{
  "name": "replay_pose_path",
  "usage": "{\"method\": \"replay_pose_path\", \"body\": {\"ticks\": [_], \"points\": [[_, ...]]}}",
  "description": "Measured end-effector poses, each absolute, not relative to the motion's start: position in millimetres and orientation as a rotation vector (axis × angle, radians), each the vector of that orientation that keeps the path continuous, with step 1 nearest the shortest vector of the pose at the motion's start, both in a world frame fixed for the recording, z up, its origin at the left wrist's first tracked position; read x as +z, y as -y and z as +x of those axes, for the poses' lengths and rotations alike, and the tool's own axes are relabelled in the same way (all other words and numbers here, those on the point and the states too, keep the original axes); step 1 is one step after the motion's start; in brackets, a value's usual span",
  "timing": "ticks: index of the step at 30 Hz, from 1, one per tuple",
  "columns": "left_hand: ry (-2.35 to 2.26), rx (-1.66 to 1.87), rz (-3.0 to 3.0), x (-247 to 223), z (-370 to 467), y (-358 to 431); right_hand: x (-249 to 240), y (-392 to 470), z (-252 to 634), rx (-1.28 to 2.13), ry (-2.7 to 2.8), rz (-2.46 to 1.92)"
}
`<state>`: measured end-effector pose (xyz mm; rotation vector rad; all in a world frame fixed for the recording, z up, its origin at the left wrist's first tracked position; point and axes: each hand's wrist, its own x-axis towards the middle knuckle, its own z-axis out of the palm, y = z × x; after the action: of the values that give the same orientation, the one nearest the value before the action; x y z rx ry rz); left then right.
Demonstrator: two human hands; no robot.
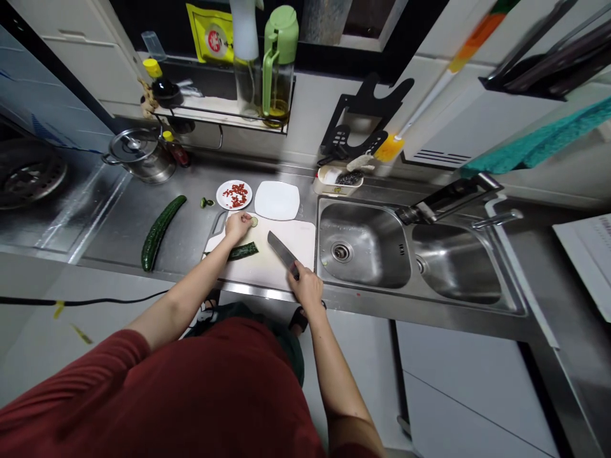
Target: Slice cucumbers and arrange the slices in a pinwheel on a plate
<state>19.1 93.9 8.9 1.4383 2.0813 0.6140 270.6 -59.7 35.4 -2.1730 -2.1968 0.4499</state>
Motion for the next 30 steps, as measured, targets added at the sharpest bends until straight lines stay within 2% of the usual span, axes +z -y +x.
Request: {"method": "replay_pose_path", "body": {"ticks": [14, 30], "points": [[-2.187, 0.367, 1.658, 3.7, 24.2, -100.6, 36.9, 60.2, 266.4, 0.523, 2.143, -2.161], [-2.175, 0.514, 1.618, 12.3, 22.9, -97.0, 43.8, 60.6, 261.1, 0.554, 2.122, -2.174]]}}
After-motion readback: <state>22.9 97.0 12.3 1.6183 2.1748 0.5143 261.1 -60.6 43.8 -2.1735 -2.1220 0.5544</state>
